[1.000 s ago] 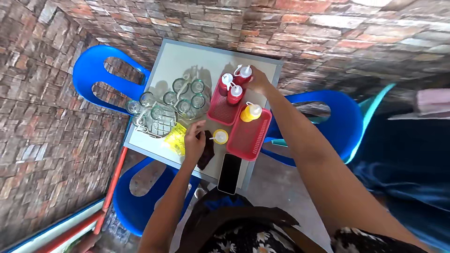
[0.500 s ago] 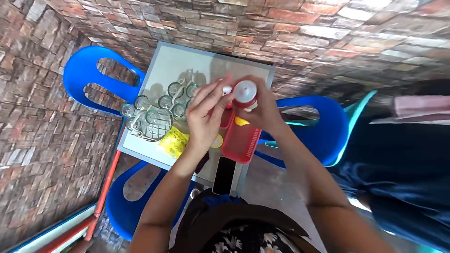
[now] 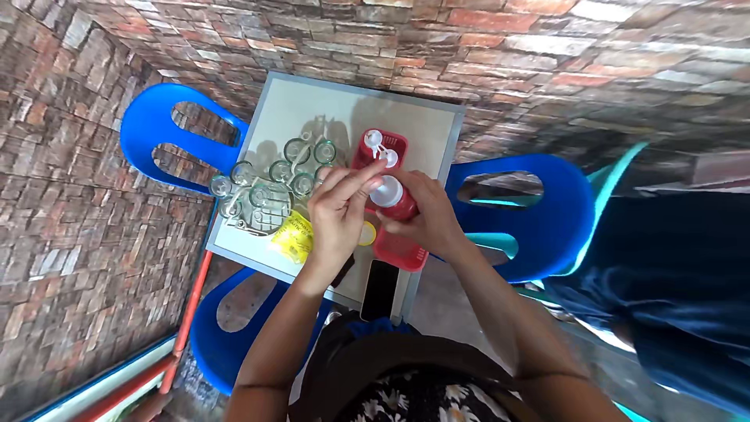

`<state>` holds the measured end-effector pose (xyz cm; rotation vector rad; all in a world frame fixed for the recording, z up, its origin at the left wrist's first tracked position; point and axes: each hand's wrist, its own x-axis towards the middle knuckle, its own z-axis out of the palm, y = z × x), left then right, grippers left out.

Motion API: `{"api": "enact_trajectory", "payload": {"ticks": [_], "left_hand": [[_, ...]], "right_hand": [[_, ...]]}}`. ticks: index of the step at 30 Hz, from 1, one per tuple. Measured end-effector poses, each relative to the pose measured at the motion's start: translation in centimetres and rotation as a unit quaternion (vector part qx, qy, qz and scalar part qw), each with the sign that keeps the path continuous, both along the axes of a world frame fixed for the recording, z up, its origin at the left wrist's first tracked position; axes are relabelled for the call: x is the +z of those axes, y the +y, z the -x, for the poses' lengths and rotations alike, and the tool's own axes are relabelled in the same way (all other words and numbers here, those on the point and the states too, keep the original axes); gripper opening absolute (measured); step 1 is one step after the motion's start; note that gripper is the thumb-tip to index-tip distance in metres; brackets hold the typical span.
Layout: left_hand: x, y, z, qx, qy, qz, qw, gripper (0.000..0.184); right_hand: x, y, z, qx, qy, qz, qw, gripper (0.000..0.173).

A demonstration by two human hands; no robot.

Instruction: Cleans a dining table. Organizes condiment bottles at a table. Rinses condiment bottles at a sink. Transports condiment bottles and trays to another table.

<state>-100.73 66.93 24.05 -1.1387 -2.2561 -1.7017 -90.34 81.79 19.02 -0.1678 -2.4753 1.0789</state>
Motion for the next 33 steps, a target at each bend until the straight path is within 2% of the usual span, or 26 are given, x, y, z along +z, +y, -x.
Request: {"api": "enact_trajectory", "payload": {"ticks": [3,8,10,12,15,19,22,25,27,31,33], "left_hand": [[-0.4,-0.1,0.1,-0.031,0.019,0.020,0.999,0.016],[-1.7,-0.8,-0.6,-0.083,0.060,0.141,0.985,0.017],[-3.3,-0.6,-0.7,-0.114,0.036,0.163,0.979,0.019],[-4.5,-0.1,0.1,-0.143,-0.039,0.179,0.973,0.029],[-6.1,1.2,2.6,-0.077,-0.118,0.209,0.968,0.042],[-7.7,2.8,4.4,-0.006,-0.175,0.250,0.952,0.046],[-9.8,4.7,5.4,-0.004,-0.157,0.216,0.964,0.037],[-10.9,6.5,6.2,0.027,-0.171,0.189,0.966,0.022],[-10.3,6.7,6.2,0.027,-0.167,0.184,0.968,0.024],[-10.5,6.6,6.9,-0.015,-0.104,0.191,0.976,0.041],[-10.6,6.9,7.6,-0.034,-0.075,0.217,0.973,0.039]], "right_hand": [[-0.6,-0.5,-0.6,-0.009,-0.014,0.019,1.000,0.065],[-2.8,-1.3,-2.7,-0.018,-0.066,0.068,0.995,0.061],[-4.3,-1.2,-3.6,-0.006,-0.101,0.124,0.987,0.064],[-6.1,-0.7,-4.3,-0.017,-0.120,0.170,0.978,0.066],[-9.2,-0.2,-5.2,-0.086,-0.161,0.200,0.963,0.064],[-12.2,0.2,-6.0,-0.161,-0.183,0.222,0.944,0.065],[-12.1,1.4,-6.5,-0.128,-0.216,0.228,0.941,0.070],[-11.2,3.1,-6.9,-0.075,-0.310,0.227,0.920,0.085],[-10.6,4.5,-7.1,-0.032,-0.380,0.208,0.901,0.095],[-9.5,6.6,-6.8,0.025,-0.449,0.168,0.877,0.080],[-9.2,6.9,-6.5,0.027,-0.458,0.151,0.875,0.074]]}}
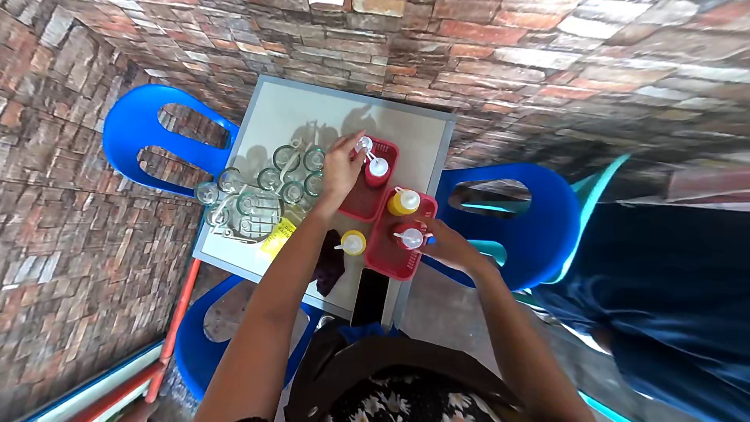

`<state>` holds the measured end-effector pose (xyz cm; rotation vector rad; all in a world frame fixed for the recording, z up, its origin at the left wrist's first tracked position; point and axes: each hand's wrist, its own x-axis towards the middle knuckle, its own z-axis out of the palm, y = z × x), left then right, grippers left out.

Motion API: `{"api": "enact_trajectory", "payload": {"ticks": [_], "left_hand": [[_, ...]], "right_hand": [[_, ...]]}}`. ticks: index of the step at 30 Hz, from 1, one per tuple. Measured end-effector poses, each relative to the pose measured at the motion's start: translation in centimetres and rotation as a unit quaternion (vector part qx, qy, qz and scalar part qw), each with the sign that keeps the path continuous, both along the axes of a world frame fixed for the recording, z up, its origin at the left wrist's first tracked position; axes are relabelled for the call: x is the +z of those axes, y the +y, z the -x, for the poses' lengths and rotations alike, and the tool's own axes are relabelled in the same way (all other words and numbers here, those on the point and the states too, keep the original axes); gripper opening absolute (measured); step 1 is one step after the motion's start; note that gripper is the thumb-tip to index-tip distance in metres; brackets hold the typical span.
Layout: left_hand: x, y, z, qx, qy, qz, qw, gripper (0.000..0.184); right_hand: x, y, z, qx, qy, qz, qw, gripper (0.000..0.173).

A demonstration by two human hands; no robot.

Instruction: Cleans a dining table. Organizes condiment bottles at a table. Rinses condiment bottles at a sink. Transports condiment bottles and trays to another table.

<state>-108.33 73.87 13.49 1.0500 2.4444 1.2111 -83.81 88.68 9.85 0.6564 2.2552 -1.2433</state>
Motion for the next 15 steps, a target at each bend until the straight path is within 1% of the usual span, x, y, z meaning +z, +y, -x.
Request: {"api": "enact_trajectory", "payload": {"ticks": [3,5,7,11,15], "left_hand": [[-0.9,1.8,2.2,-0.031,0.024,0.005,0.999,0.029],[-0.4,2.2,2.9,-0.050,0.008,0.026,0.998,0.025],[0.1,2.4,3.2,-0.053,-0.029,0.048,0.997,0.025],[0.0,2.6,3.3,-0.022,-0.088,0.046,0.995,0.027],[0.1,2.9,3.2,0.007,-0.066,0.053,0.996,0.027]], "right_hand": [[0.1,0.1,0.2,0.015,-0.014,-0.013,1.000,0.069],[-0.1,0.1,0.1,0.024,-0.007,-0.016,1.000,0.065],[-0.4,0.1,0.0,0.032,0.001,-0.019,0.999,0.062],[-0.4,0.1,0.0,0.031,0.003,-0.019,0.999,0.061],[-0.3,0.4,0.1,0.034,-0.006,-0.015,0.999,0.058]]}}
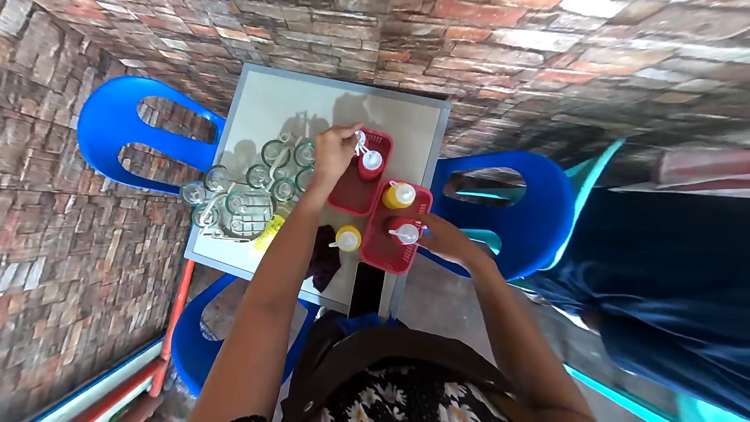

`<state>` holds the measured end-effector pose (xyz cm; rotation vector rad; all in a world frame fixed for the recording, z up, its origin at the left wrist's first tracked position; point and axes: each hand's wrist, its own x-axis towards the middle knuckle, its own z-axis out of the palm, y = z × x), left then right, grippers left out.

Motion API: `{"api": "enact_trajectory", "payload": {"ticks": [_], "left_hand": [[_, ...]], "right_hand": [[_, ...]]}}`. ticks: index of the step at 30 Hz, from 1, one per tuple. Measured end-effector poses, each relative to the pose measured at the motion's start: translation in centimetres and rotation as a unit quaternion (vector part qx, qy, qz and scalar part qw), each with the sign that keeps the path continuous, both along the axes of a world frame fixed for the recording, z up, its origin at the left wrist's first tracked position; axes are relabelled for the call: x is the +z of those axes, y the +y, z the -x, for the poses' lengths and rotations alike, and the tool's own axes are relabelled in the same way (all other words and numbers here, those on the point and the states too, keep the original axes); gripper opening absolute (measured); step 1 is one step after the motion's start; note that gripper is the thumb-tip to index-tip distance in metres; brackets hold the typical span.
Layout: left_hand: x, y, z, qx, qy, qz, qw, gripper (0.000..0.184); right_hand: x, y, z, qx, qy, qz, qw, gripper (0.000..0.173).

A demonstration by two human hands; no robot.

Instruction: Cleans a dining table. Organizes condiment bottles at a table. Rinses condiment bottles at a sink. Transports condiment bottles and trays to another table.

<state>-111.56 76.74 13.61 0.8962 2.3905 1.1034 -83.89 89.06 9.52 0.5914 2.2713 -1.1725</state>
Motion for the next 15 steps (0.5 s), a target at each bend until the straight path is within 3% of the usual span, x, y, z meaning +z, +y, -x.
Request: {"api": "enact_trajectory", "payload": {"ticks": [8,15], "left_hand": [[1.3,0.9,-0.5,0.014,0.009,0.075,0.997,0.021],[1.2,0.6,-0.1,0.007,0.019,0.103,0.995,0.021]], "right_hand": [[1.2,0.9,0.5,-0.035,0.017,-0.024,0.999,0.048],[3.0,1.8,2.4,-0.113,0.136,-0.047,0.983,0.041]]}}
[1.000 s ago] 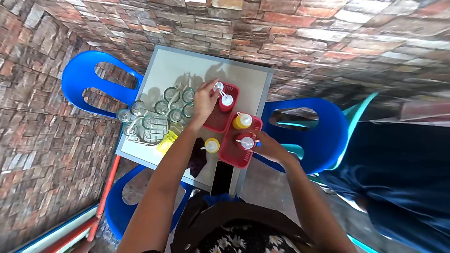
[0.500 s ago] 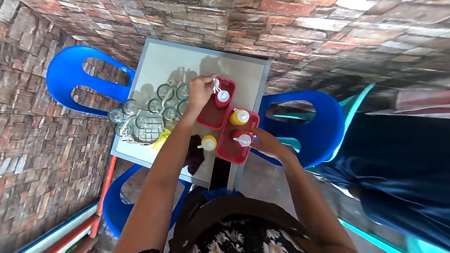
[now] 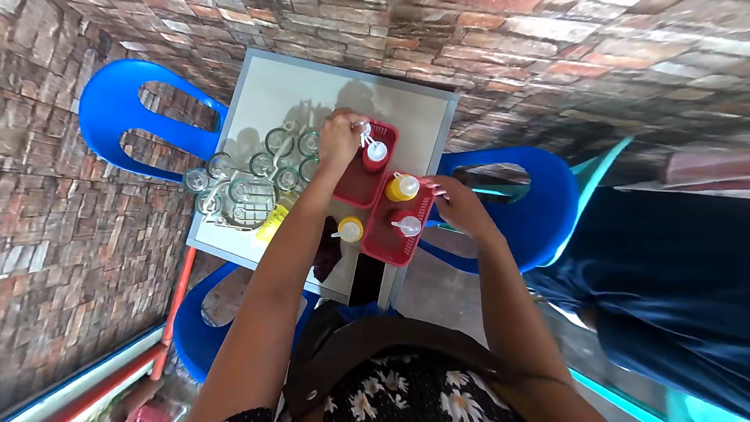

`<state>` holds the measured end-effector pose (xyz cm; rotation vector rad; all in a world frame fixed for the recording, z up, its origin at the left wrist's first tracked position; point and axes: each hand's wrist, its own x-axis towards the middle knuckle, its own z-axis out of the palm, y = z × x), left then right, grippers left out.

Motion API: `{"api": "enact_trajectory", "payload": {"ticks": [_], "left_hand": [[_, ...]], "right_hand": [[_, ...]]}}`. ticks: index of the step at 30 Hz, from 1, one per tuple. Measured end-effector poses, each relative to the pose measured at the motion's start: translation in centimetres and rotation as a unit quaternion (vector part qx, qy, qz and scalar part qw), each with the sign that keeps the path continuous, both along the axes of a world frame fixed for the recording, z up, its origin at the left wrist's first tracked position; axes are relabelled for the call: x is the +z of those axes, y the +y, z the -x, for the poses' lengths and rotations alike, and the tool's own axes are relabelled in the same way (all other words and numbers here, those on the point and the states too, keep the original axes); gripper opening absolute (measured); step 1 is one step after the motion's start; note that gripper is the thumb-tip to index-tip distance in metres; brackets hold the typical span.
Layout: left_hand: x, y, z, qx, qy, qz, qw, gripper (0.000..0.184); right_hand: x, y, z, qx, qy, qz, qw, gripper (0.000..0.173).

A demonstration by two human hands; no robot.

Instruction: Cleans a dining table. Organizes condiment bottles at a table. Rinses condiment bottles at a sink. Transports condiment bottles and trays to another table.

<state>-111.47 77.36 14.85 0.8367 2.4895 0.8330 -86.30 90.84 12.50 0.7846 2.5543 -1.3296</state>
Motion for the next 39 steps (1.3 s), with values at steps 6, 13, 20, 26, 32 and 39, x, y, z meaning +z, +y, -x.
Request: {"api": "enact_trajectory", "payload": {"ticks": [6,13,20,26,32,39], "left_hand": [[-1.7,-2.4,-3.3,0.057,0.050,-0.117,0.990,0.045],[-4.0,-4.9,-6.4,0.086,-0.051,-0.055,0.993,0.055],[-0.9,-8.6,-8.5,-0.093,-0.153,0.054,0.982,0.049],[0.0,-11.7,-12.1,-0.142,-0.209,0.177,0.951,0.061],[-0.4,-12.3,-13.1,-0.093,-0.204,0.117,0.967,0.058],[-1.0,-10.8,-9.6,-0.053,-0.097,-0.050,0.993,0.058]], "right_hand": [[-2.6,0.3,2.6,0.053,0.010,0.082,0.995,0.070],[-4.4,-0.1,3.6,0.004,0.034,0.042,0.999,0.072],[-2.9,0.5,3.1,0.004,0.046,0.047,0.998,0.074],[-4.4,0.2,3.4,0.070,0.059,0.029,0.995,0.072],[-1.6,2.0,3.6,-0.030,0.043,0.082,0.995,0.077],[-0.7,5.2,5.9,-0.073,0.130,0.062,0.987,0.072]]}}
